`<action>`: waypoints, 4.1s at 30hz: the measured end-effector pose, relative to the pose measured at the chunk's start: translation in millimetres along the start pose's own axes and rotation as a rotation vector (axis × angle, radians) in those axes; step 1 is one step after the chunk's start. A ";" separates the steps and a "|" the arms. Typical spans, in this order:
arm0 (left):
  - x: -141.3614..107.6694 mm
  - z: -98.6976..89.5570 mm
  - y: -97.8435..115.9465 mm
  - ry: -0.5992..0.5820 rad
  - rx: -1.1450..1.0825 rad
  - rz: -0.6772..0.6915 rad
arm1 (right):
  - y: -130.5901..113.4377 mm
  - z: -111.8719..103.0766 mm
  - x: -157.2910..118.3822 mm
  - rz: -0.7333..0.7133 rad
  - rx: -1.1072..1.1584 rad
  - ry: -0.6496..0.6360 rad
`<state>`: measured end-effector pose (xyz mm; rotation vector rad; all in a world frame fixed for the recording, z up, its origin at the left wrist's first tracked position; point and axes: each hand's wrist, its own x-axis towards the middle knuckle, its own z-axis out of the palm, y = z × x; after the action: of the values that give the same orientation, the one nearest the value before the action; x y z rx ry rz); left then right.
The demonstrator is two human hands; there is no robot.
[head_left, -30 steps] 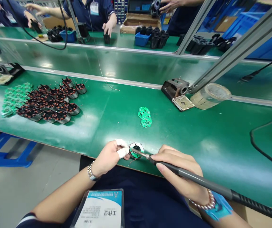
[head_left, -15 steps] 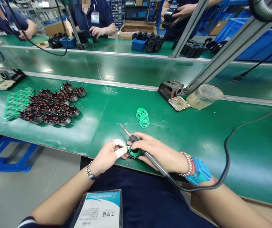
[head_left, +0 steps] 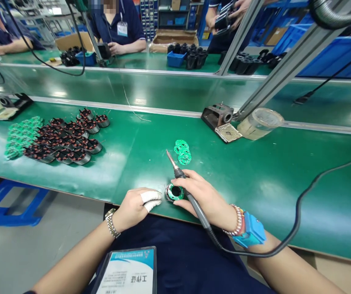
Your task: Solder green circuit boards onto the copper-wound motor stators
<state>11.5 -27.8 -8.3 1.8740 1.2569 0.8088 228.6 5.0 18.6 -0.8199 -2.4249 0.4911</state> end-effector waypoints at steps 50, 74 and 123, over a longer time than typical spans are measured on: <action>21.5 10.0 18.4 -0.054 -0.682 -0.432 | -27.2 -15.3 -16.7 0.061 0.156 0.316; 21.4 10.5 22.2 -0.016 -0.603 -0.421 | -32.7 -18.5 -21.2 0.109 0.264 0.280; -3.7 22.1 10.1 0.237 0.255 0.057 | -18.2 32.2 -12.1 0.176 0.125 0.231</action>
<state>33.2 -38.8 -12.2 2.0696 1.5178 0.9608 209.9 -21.7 -2.5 -0.9828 -2.1005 0.5745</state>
